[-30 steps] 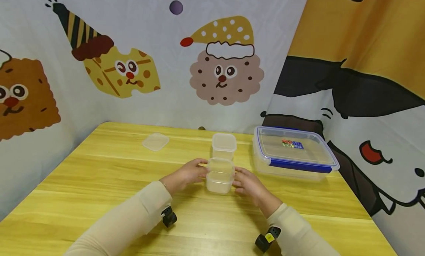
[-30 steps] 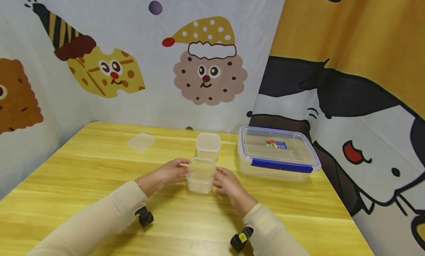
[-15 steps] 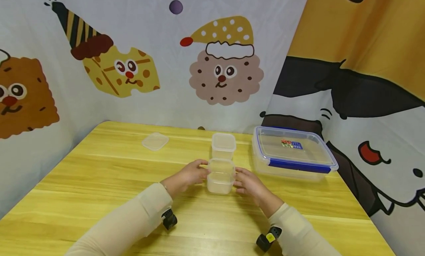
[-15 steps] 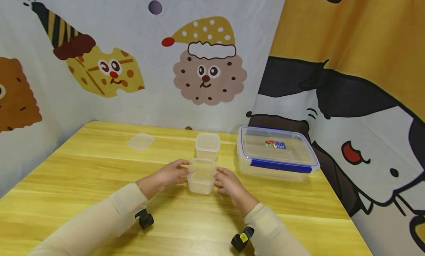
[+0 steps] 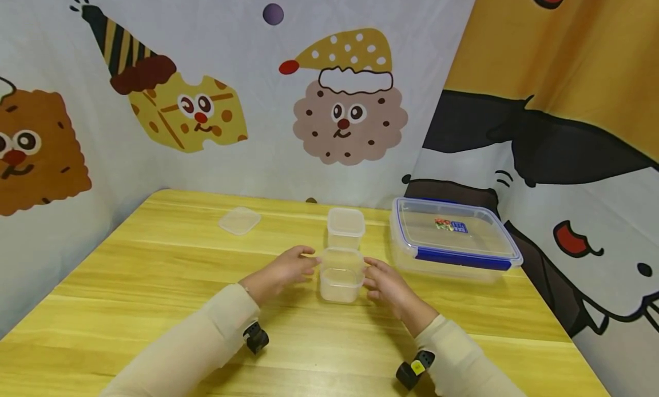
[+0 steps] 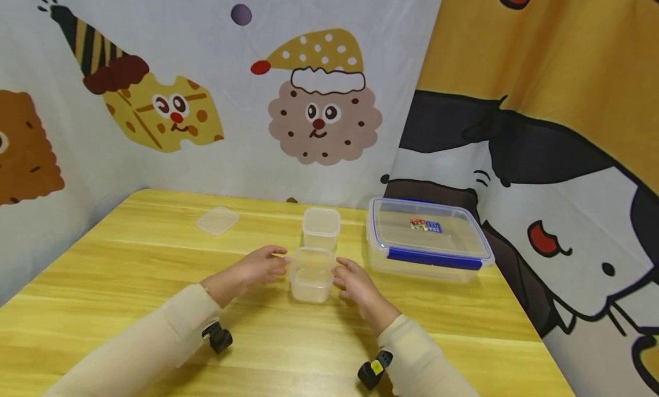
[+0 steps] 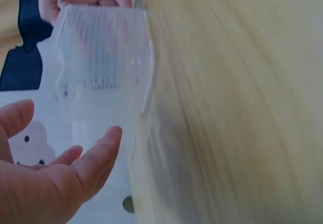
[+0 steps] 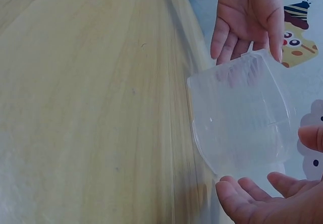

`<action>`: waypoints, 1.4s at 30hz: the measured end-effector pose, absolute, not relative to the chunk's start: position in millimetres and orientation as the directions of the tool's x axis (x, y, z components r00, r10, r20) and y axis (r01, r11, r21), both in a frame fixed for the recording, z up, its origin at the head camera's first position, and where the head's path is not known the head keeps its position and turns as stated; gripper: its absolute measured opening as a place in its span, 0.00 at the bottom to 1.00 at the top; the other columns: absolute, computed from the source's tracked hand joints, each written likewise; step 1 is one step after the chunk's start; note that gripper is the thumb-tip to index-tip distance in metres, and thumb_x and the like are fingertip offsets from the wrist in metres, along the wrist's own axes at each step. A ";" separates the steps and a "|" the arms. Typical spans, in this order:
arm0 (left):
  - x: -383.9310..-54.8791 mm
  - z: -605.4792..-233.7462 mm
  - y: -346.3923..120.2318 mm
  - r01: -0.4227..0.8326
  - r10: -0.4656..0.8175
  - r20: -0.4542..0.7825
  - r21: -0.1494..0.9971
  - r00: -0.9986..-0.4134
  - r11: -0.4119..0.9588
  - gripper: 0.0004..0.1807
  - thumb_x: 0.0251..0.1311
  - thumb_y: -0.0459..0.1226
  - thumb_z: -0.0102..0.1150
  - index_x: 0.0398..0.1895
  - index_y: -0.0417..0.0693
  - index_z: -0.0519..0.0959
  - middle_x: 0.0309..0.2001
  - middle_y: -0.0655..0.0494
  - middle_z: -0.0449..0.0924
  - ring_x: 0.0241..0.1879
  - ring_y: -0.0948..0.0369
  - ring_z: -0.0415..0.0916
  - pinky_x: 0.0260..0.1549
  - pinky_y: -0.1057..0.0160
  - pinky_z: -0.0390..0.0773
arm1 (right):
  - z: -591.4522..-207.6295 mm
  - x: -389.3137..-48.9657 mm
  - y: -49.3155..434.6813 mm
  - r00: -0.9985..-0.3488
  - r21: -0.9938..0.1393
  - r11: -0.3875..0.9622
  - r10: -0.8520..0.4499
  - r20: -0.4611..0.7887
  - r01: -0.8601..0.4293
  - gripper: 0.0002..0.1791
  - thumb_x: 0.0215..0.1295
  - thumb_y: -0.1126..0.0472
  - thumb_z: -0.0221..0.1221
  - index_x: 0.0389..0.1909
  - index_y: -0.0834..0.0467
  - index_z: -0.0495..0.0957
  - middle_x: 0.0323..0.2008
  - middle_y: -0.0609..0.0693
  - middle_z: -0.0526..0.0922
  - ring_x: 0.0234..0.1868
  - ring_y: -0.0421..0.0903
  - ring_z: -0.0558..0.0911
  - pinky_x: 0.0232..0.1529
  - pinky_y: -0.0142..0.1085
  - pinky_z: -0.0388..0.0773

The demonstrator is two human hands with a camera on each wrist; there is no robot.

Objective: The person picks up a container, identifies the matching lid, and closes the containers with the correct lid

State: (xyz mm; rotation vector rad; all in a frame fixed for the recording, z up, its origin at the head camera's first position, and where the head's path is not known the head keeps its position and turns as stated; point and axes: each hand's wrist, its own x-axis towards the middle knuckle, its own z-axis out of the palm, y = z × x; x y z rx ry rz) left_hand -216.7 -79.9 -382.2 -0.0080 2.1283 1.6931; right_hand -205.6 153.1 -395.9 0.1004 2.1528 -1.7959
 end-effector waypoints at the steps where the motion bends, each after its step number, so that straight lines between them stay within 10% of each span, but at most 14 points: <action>1: -216.9 -381.5 -82.4 -0.259 0.245 -0.323 0.930 -0.914 0.262 0.29 0.71 0.41 0.51 0.69 0.36 0.60 0.63 0.34 0.66 0.60 0.42 0.70 0.57 0.48 0.73 | -395.7 -205.6 152.9 -0.942 -0.943 0.199 -0.155 -0.298 0.265 0.31 0.70 0.60 0.47 0.71 0.66 0.56 0.67 0.70 0.62 0.65 0.67 0.67 0.55 0.51 0.74; 19: -235.4 -367.9 -144.8 -0.092 -0.006 -0.094 0.958 -0.996 0.273 0.25 0.71 0.36 0.50 0.67 0.34 0.62 0.64 0.36 0.64 0.62 0.42 0.65 0.61 0.45 0.69 | -400.4 -204.4 151.1 -0.957 -0.947 0.217 -0.113 -0.267 0.238 0.29 0.70 0.61 0.48 0.69 0.67 0.61 0.58 0.67 0.75 0.58 0.61 0.76 0.53 0.49 0.76; 42: -266.2 -357.3 -211.8 -0.162 -0.283 -0.070 0.934 -0.956 0.318 0.36 0.67 0.38 0.56 0.72 0.35 0.53 0.70 0.34 0.53 0.68 0.40 0.55 0.64 0.45 0.64 | -396.8 -202.7 149.9 -0.953 -0.938 0.256 -0.128 -0.274 0.235 0.29 0.71 0.59 0.48 0.69 0.68 0.60 0.62 0.70 0.70 0.62 0.65 0.71 0.58 0.54 0.73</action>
